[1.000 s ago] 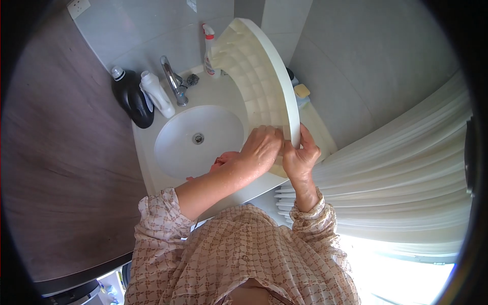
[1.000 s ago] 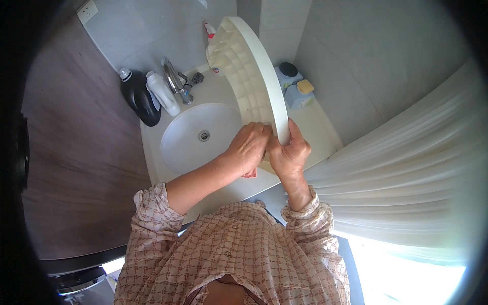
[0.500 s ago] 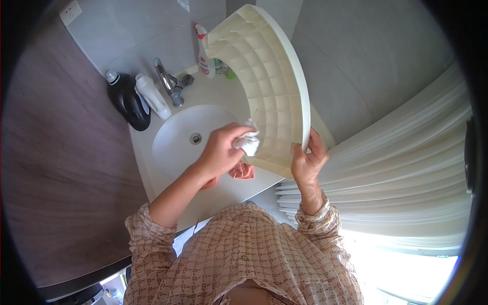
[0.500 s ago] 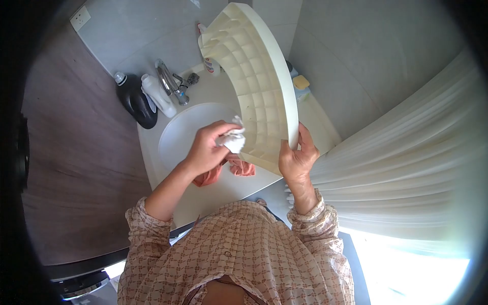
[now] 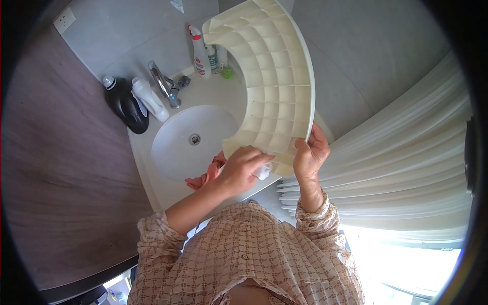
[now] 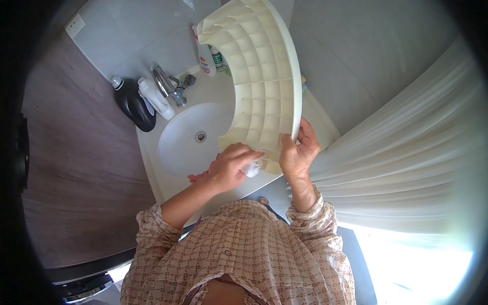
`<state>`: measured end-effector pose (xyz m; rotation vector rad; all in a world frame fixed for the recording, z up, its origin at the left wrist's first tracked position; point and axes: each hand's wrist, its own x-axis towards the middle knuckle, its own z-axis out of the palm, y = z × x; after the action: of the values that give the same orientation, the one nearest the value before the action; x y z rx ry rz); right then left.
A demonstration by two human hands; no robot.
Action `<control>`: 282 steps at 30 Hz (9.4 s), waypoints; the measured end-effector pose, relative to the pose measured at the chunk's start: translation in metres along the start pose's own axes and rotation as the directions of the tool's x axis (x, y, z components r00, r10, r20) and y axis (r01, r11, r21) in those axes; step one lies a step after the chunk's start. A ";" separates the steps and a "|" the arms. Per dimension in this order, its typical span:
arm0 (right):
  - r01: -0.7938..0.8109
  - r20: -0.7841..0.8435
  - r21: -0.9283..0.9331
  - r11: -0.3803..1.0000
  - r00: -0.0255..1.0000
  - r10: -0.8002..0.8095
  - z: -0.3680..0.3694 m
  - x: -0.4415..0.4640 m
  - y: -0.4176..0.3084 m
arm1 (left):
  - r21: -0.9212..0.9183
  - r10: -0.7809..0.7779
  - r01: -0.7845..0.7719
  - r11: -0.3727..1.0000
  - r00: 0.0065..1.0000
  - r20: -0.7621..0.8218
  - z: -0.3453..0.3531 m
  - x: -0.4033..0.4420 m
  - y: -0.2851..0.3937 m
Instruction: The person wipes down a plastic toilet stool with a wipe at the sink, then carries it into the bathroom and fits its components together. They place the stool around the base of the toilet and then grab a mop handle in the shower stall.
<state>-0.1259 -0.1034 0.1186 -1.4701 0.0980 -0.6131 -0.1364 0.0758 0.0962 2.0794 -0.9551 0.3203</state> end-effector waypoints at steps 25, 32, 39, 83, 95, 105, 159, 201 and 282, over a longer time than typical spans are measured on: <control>0.152 0.057 -0.168 0.974 0.988 -0.145 -0.011 -0.010 -0.013 | 0.125 0.026 0.004 0.992 0.971 -0.236 -0.080 0.029 -0.022; 0.437 0.168 -0.425 0.793 0.899 -0.405 -0.003 -0.020 -0.018 | 0.478 -0.082 0.090 0.874 0.996 -0.038 -0.049 0.054 -0.017; 0.363 0.204 -0.418 0.833 0.931 -0.303 -0.003 -0.022 -0.008 | 0.313 -0.286 0.249 0.917 0.955 0.078 -0.036 0.051 -0.034; -0.220 0.369 -0.209 0.953 0.885 0.285 -0.040 0.037 -0.076 | 0.628 -0.090 0.300 0.718 0.935 -0.343 -0.139 0.138 -0.117; -0.159 0.352 -0.272 0.949 0.902 0.252 -0.049 0.028 -0.081 | 0.601 -0.138 0.300 0.741 0.944 -0.301 -0.135 0.090 -0.153; -0.369 0.444 -0.290 0.883 0.766 0.465 -0.052 0.067 -0.071 | 0.479 -0.267 0.335 0.811 0.941 -0.206 -0.149 0.117 -0.128; -0.992 0.212 0.097 0.087 0.106 0.972 -0.083 -0.033 0.036 | -0.994 -0.772 0.067 -0.092 0.625 0.114 0.018 -0.148 -0.080; -0.907 -0.010 0.313 0.280 0.292 0.956 -0.120 -0.106 0.111 | -0.034 -0.684 0.700 0.714 0.707 0.182 0.049 -0.067 -0.139; -0.363 -0.565 0.505 0.783 0.547 0.618 -0.297 -0.348 -0.077 | -0.085 -0.814 0.954 0.288 0.290 0.503 0.013 -0.141 -0.197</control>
<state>-0.5712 -0.2139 0.0490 -0.7268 0.9661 -0.6468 -0.0909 0.2150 -0.0966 1.9688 0.1765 -0.8655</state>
